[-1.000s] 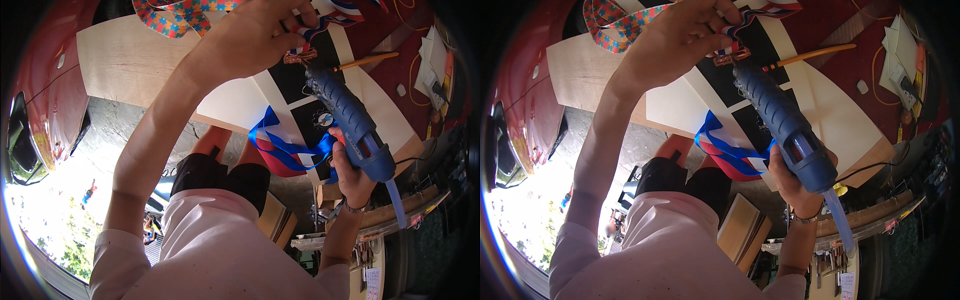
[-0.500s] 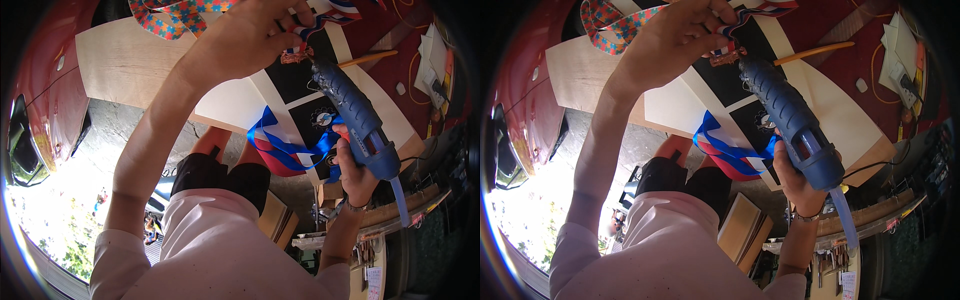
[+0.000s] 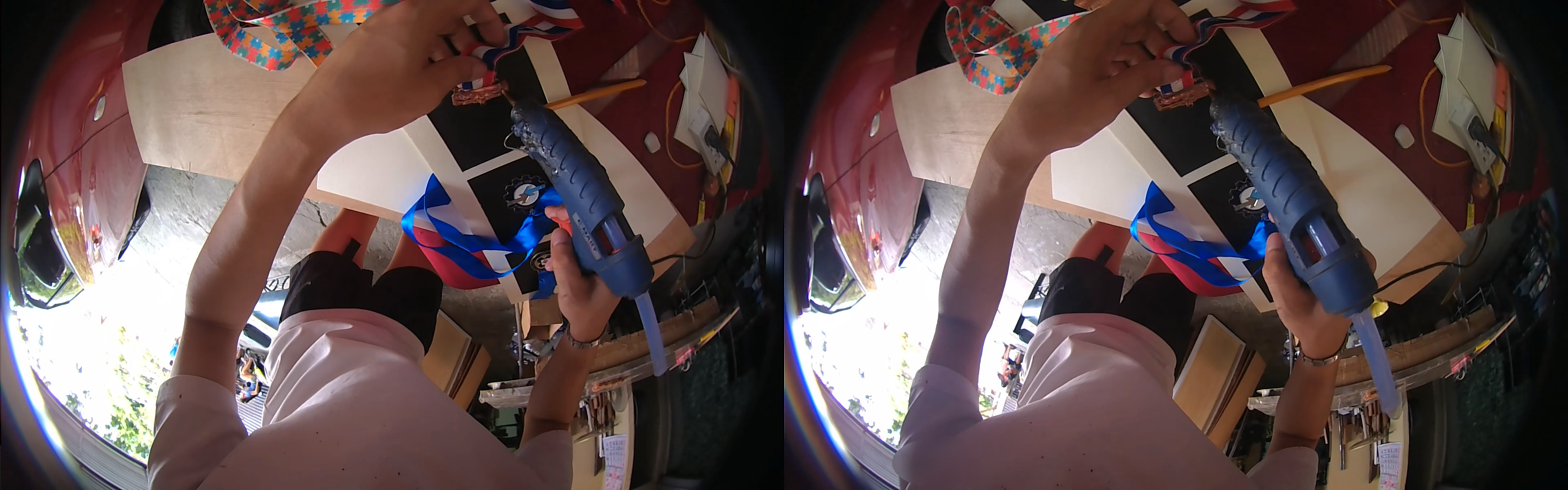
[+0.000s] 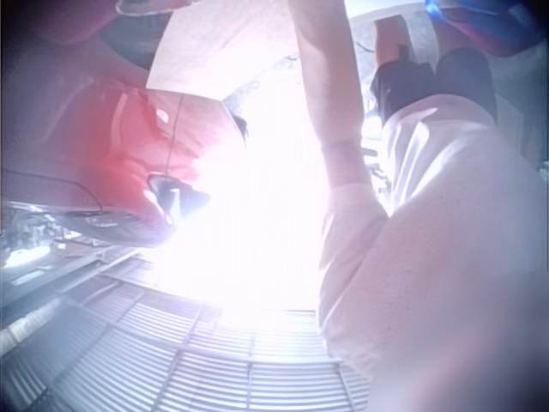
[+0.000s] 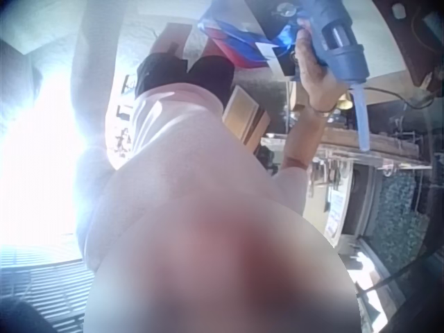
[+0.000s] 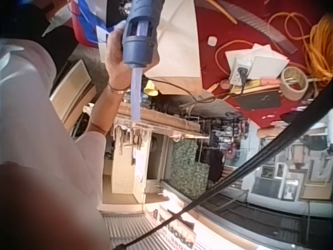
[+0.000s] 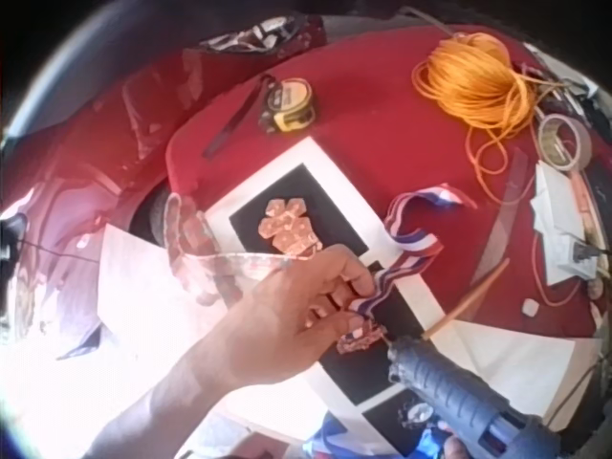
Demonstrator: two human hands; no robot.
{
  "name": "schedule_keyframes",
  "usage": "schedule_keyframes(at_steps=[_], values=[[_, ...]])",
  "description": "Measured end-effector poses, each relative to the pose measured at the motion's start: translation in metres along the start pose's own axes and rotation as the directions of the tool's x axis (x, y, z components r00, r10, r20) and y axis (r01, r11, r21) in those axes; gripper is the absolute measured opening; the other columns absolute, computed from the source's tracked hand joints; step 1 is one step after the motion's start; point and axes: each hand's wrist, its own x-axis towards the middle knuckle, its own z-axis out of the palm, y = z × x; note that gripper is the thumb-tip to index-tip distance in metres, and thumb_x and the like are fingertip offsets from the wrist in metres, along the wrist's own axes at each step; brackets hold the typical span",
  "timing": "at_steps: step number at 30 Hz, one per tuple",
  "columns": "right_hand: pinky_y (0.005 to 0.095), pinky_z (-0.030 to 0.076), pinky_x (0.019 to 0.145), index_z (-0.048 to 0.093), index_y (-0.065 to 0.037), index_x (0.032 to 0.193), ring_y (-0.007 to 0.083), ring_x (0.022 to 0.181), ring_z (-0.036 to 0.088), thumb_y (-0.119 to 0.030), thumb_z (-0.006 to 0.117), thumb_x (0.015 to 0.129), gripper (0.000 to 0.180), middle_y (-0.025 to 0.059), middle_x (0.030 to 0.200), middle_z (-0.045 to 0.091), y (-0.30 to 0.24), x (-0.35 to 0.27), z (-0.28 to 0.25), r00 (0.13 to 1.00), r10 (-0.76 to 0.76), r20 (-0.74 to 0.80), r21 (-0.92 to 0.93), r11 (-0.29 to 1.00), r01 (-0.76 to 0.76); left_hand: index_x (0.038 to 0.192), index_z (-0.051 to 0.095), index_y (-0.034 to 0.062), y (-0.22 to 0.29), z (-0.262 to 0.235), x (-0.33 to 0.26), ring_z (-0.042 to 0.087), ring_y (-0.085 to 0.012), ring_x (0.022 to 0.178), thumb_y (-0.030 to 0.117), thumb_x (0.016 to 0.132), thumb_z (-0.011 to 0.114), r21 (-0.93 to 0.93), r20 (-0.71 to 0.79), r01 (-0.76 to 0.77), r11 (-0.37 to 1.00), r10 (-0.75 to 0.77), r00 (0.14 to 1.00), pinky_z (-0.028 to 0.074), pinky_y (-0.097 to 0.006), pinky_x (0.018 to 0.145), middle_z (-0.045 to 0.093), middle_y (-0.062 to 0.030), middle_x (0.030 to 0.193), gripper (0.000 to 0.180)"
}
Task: The person measures and marks a white board, then uses a hot glue gun to attach medals and ribbons to the board. They retrieve a small item from a shelf and return to continue arranging the medals and ribbons on the display.
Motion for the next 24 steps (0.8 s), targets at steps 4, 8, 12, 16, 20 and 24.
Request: schedule_keyframes(at_steps=[4, 8, 12, 16, 20, 24], values=[[0.0319, 0.057, 0.062, 0.067, 0.001, 0.092, 0.0177, 0.060, 0.066, -0.020, 0.085, 0.076, 0.031, 0.0088, 0.074, 0.069, -0.005, 0.003, -0.006, 0.990, -0.139, 0.011, -0.094, 0.986, 0.139, 0.114, 0.060, 0.0010, -0.005, 0.003, -0.001, 0.068, -0.0159, 0.090, -0.002, 0.093, 0.068, 0.084, -0.036, 0.131, 0.988, -0.128, 0.991, 0.054, -0.029, 0.078, 0.067, -0.0082, 0.097, 0.022], [0.0324, 0.056, 0.067, 0.065, -0.001, 0.097, 0.0199, 0.071, 0.069, -0.024, 0.081, 0.077, 0.034, 0.0121, 0.084, 0.070, -0.013, -0.016, -0.045, 0.998, -0.009, 0.066, -0.242, 0.970, 0.025, 0.121, 0.062, 0.0040, -0.006, 0.002, -0.007, 0.070, -0.0122, 0.096, 0.003, 0.095, 0.071, 0.184, -0.051, -0.040, 0.982, 0.050, 0.997, 0.056, -0.027, 0.083, 0.069, -0.0051, 0.105, 0.028], [0.0333, 0.057, 0.072, 0.066, 0.002, 0.108, 0.0191, 0.078, 0.070, -0.027, 0.081, 0.083, 0.041, 0.0127, 0.090, 0.072, 0.009, -0.043, -0.121, 0.999, -0.036, -0.027, -0.204, 0.979, 0.030, 0.120, 0.061, 0.0036, -0.002, 0.004, -0.018, 0.069, -0.0111, 0.098, 0.000, 0.093, 0.072, 0.192, -0.072, 0.052, 0.980, -0.039, 0.997, 0.055, -0.027, 0.084, 0.070, -0.0048, 0.106, 0.029], [0.0344, 0.058, 0.074, 0.069, 0.006, 0.116, 0.0178, 0.080, 0.070, -0.031, 0.079, 0.091, 0.047, 0.0125, 0.091, 0.074, 0.044, -0.058, -0.219, 0.961, -0.049, -0.272, -0.024, 0.999, 0.044, 0.119, 0.063, 0.0038, 0.001, 0.015, -0.026, 0.071, -0.0131, 0.098, -0.003, 0.091, 0.073, 0.106, -0.142, 0.040, 0.994, -0.025, 0.990, 0.057, -0.028, 0.084, 0.071, -0.0057, 0.108, 0.030], [0.0334, 0.055, 0.084, 0.059, 0.003, 0.135, 0.0170, 0.092, 0.069, -0.021, 0.076, 0.094, 0.050, 0.0091, 0.112, 0.072, 0.069, -0.040, -0.303, 0.764, -0.075, -0.640, 0.139, 0.967, 0.212, 0.118, 0.061, 0.0022, 0.000, 0.025, -0.031, 0.071, -0.0142, 0.098, -0.006, 0.091, 0.072, 0.088, -0.197, 0.049, 0.995, -0.031, 0.980, 0.057, -0.029, 0.085, 0.070, -0.0069, 0.109, 0.030], [0.0284, 0.049, 0.081, 0.062, -0.003, 0.132, 0.0112, 0.097, 0.064, -0.018, 0.077, 0.094, 0.044, 0.0032, 0.111, 0.071, 0.097, 0.043, -0.360, 0.630, -0.124, -0.766, 0.004, 0.980, 0.198, 0.116, 0.059, 0.0024, 0.001, 0.029, -0.038, 0.070, -0.0133, 0.094, -0.004, 0.091, 0.073, 0.141, -0.239, 0.030, 0.990, 0.005, 0.971, 0.055, -0.028, 0.085, 0.070, -0.0069, 0.104, 0.029]])
